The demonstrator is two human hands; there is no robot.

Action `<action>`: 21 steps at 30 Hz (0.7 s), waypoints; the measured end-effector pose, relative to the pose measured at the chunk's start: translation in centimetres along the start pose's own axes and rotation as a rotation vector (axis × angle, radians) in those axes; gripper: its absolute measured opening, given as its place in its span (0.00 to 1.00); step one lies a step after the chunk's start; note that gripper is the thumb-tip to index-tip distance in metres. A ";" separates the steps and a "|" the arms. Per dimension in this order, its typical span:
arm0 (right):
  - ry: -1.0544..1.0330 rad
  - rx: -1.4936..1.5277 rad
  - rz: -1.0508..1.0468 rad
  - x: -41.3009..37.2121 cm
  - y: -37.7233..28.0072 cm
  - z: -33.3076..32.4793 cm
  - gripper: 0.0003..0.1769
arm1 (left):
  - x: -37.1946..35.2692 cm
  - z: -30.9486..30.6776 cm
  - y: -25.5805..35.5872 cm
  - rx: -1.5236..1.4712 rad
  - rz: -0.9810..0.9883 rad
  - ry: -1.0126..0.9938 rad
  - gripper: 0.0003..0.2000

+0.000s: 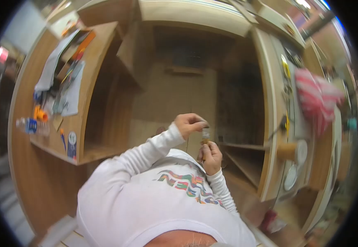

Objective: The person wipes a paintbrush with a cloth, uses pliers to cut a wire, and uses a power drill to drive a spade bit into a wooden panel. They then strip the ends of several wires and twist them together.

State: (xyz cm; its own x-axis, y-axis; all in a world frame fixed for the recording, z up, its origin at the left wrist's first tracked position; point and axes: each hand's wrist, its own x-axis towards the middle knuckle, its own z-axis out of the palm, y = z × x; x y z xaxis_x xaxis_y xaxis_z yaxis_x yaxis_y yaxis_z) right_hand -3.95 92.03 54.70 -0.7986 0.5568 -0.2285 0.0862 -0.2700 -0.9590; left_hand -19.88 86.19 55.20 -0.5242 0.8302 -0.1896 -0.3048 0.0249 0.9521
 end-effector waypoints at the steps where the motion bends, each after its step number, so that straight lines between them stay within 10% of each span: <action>1: -0.068 -0.032 0.025 0.6 -0.2 0.4 0.09 | 0.6 -0.4 0.5 0.042 -0.005 -0.005 0.10; 12: -0.225 0.081 0.170 10.2 -2.7 8.5 0.10 | 2.1 -10.2 3.0 -0.353 0.028 0.267 0.08; 21: -0.554 0.003 0.352 13.5 -2.7 12.2 0.12 | -1.0 -13.5 1.1 0.433 0.707 0.877 0.06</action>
State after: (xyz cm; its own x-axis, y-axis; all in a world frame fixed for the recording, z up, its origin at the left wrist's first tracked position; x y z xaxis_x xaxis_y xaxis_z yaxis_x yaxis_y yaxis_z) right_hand -22.18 90.71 56.24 -0.9115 -0.0520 -0.4081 0.3977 -0.3649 -0.8418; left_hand -30.44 77.90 53.20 -0.8807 0.0794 0.4670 0.4710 0.0414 0.8812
